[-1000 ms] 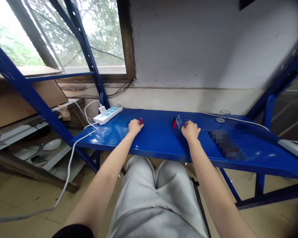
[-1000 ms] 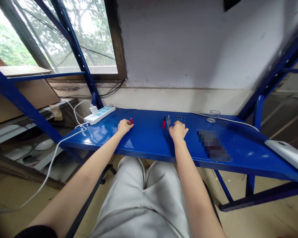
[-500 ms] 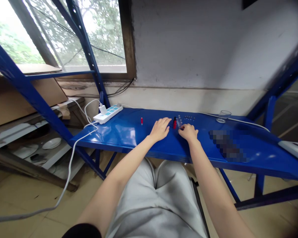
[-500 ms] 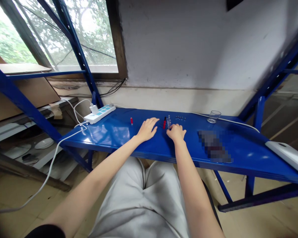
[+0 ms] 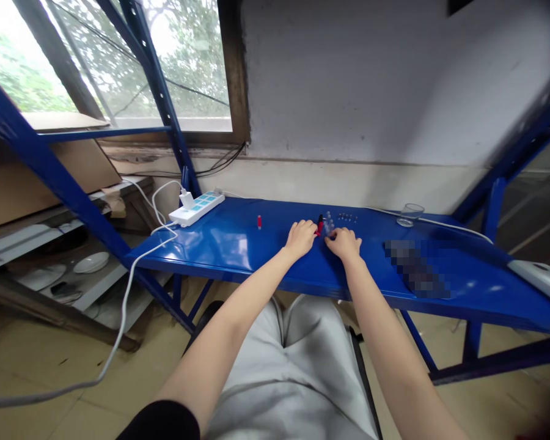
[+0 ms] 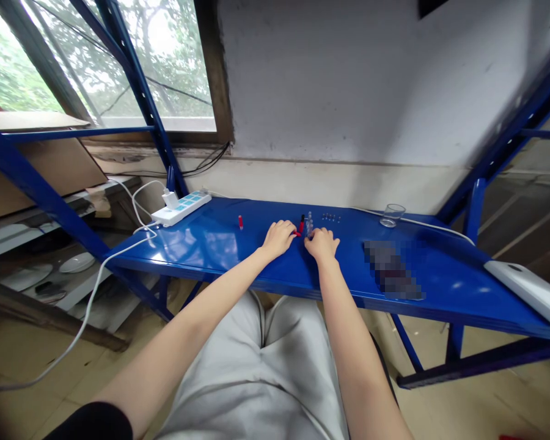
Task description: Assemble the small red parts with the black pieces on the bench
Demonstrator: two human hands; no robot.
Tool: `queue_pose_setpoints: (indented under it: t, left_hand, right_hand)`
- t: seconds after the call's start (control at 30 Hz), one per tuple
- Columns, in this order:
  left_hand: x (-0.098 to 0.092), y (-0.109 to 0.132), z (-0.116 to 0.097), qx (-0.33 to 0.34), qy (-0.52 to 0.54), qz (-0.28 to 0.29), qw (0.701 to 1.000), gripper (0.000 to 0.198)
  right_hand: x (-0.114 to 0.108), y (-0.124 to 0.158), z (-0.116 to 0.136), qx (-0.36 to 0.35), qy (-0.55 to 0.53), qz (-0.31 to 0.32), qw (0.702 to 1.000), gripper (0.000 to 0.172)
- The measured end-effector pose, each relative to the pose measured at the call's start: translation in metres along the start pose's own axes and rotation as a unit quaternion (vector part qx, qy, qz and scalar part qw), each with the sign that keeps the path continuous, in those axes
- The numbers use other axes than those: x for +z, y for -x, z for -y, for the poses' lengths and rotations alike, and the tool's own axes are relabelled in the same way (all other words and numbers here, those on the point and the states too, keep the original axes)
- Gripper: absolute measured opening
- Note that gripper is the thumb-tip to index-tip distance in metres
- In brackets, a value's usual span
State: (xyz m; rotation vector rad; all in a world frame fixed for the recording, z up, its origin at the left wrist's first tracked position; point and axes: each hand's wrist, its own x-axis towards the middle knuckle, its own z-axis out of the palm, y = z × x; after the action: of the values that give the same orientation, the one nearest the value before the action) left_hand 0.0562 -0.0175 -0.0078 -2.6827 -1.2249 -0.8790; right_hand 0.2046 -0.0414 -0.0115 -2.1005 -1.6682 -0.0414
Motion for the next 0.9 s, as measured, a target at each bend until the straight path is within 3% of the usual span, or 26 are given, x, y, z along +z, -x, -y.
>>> queue_pose_setpoints:
  t: [0.23,0.4,0.53,0.73,0.9]
  left_hand:
    - [-0.004,0.009,0.01,-0.085,0.115,-0.107,0.984,0.012]
    - [-0.007,0.011,0.013,-0.101,0.165,-0.154,0.969,0.014]
    - [-0.005,0.011,0.014,-0.093,0.169,-0.161,0.968,0.013]
    - [-0.007,0.012,0.014,-0.088,0.153,-0.156,0.972,0.018]
    - [-0.016,0.016,0.004,-0.023,0.127,-0.124,0.984,0.033]
  right_hand:
    - [0.002,-0.001,0.001,0.002,0.018,-0.004,1.0,0.018]
    - [-0.001,0.0,0.009,-0.061,0.039,0.006,0.997,0.013]
    - [-0.003,0.002,0.014,-0.109,0.055,0.005,0.993,0.012]
    - [-0.004,0.004,0.017,-0.124,0.065,-0.003,0.99,0.013]
    - [-0.003,0.004,0.018,-0.122,0.057,-0.01,0.991,0.013]
